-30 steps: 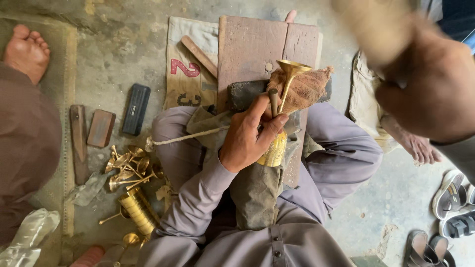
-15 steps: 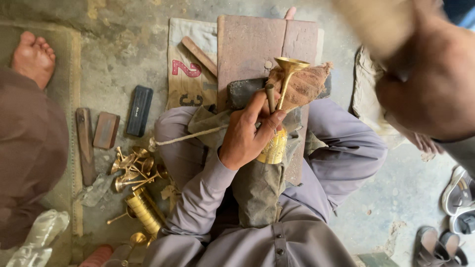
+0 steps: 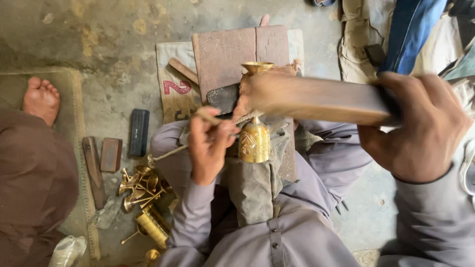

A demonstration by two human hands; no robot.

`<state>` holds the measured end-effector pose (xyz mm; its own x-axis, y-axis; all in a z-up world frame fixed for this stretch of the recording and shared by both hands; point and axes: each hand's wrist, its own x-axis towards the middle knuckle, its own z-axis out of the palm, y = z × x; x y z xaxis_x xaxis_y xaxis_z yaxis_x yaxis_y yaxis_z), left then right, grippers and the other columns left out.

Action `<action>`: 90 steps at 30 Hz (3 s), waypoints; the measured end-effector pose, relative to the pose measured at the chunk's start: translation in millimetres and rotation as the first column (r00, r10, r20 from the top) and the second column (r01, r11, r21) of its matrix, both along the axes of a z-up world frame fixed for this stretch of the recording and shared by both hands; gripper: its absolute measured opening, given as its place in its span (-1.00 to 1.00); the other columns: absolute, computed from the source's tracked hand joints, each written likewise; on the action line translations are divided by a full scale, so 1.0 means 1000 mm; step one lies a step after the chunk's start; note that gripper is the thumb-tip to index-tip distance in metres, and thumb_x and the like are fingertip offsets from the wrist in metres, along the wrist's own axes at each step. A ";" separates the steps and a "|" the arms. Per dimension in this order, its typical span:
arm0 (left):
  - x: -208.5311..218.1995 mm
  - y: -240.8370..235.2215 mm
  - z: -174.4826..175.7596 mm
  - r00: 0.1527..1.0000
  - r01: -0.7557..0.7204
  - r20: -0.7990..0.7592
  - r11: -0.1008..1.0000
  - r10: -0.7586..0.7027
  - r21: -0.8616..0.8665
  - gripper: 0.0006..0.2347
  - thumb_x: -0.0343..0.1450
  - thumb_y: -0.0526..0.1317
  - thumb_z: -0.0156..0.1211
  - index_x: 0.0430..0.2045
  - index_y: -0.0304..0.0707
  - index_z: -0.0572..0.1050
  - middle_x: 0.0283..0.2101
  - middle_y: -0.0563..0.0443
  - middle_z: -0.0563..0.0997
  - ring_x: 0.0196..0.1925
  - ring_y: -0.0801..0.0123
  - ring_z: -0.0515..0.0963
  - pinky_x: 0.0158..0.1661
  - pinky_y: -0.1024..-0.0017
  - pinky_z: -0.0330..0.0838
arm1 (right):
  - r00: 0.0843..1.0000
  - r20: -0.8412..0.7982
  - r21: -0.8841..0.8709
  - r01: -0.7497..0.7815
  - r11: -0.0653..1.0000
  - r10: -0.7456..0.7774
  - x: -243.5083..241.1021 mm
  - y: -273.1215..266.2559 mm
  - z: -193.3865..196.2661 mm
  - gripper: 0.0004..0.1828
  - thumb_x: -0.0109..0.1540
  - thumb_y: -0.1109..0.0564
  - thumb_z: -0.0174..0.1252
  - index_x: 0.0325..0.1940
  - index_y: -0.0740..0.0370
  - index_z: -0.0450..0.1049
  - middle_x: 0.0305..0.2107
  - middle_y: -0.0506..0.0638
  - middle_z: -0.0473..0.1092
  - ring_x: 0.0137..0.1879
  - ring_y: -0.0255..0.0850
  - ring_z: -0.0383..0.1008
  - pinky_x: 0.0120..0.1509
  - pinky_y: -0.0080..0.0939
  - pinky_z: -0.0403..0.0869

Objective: The person sits on the floor and uses a hammer and chisel to engrave a decorative pattern onto a brass goblet. The person repeatedly strikes the chisel against the metal surface to create the design.

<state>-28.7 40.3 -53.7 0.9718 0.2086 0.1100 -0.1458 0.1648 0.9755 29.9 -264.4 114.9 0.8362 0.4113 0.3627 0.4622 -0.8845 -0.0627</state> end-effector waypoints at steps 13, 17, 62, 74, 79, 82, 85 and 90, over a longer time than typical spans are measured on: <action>-0.131 0.043 -0.063 0.851 -0.321 -0.419 0.945 0.318 0.065 -0.76 0.48 -0.23 0.19 -0.07 -0.36 0.35 -0.31 -0.02 0.59 -0.32 0.44 0.63 -0.38 0.49 0.59 | 0.625 -0.720 0.622 0.774 0.118 -0.302 -0.135 -0.135 -0.306 -0.73 0.20 0.14 0.31 -0.21 0.45 0.53 -0.42 0.10 0.49 -0.37 -0.18 0.48 -0.24 -0.19 0.44; -0.140 0.028 -0.063 0.881 -0.271 -0.396 0.962 0.259 0.027 -0.75 0.47 -0.20 0.19 -0.08 -0.34 0.37 -0.34 -0.04 0.61 -0.35 0.45 0.64 -0.39 0.49 0.59 | 0.634 -0.766 0.636 0.772 0.022 -0.101 -0.109 -0.142 -0.299 -0.77 0.18 0.15 0.27 -0.26 0.43 0.52 -0.48 0.10 0.49 -0.45 -0.17 0.49 -0.32 -0.19 0.45; -0.076 -0.013 0.040 0.976 -0.124 -0.127 0.933 0.176 0.338 -0.68 0.40 -0.27 0.36 -0.03 -0.38 0.44 -0.28 -0.04 0.71 -0.32 0.45 0.73 -0.31 0.54 0.60 | 0.685 -0.722 0.685 0.727 0.043 -0.098 -0.134 -0.126 -0.290 -0.73 0.23 0.16 0.30 -0.15 0.46 0.48 -0.42 0.13 0.49 -0.38 -0.15 0.50 -0.26 -0.15 0.47; -0.009 -0.032 0.061 0.995 0.010 0.075 0.812 -0.066 0.584 -0.76 0.39 -0.28 0.38 -0.12 -0.32 0.49 -0.28 -0.10 0.67 -0.25 0.20 0.72 -0.29 0.34 0.55 | 0.846 -0.531 0.786 0.478 0.392 0.034 -0.044 -0.020 -0.110 -0.64 0.16 0.23 0.36 -0.05 0.38 0.41 -0.35 0.02 0.51 -0.40 -0.26 0.44 -0.31 -0.25 0.40; -0.006 -0.033 0.066 0.994 0.015 0.073 0.751 -0.084 0.660 -0.77 0.41 -0.24 0.34 -0.13 -0.31 0.49 -0.35 -0.15 0.60 -0.33 -0.01 0.61 -0.31 0.18 0.44 | 0.904 -0.394 0.765 0.222 0.604 0.167 -0.001 0.022 -0.050 -0.63 0.18 0.32 0.34 0.03 0.37 0.40 -0.27 0.01 0.48 -0.12 -0.27 0.50 0.00 -0.26 0.47; -0.005 -0.032 0.067 0.995 0.070 0.007 0.748 -0.099 0.660 -0.75 0.39 -0.24 0.33 -0.12 -0.31 0.47 -0.32 -0.15 0.59 -0.32 -0.01 0.61 -0.34 0.18 0.44 | 0.934 -0.302 0.608 0.033 0.794 0.193 0.009 0.037 -0.027 -0.54 0.10 0.29 0.28 0.08 0.25 0.40 -0.26 0.01 0.47 -0.13 -0.15 0.50 -0.03 -0.12 0.46; -0.006 -0.031 0.067 0.993 0.032 0.060 0.707 -0.105 0.706 -0.77 0.40 -0.23 0.37 -0.18 -0.31 0.47 -0.31 -0.20 0.56 -0.29 -0.09 0.58 -0.30 0.13 0.42 | 0.977 -0.150 0.064 -0.144 0.988 0.152 0.015 0.041 -0.015 -0.60 0.00 0.27 0.24 -0.07 0.18 0.47 -0.29 0.11 0.48 -0.18 0.12 0.50 -0.09 0.11 0.42; -0.011 -0.030 0.059 0.994 0.055 0.022 0.682 -0.104 0.729 -0.77 0.39 -0.24 0.36 -0.16 -0.32 0.50 -0.32 -0.19 0.58 -0.31 -0.07 0.60 -0.32 0.13 0.45 | 0.958 -0.286 -0.003 -0.038 0.999 0.035 0.009 0.036 -0.024 -0.63 0.00 0.23 0.25 -0.11 0.21 0.48 -0.37 0.13 0.46 -0.26 0.12 0.49 -0.22 0.12 0.37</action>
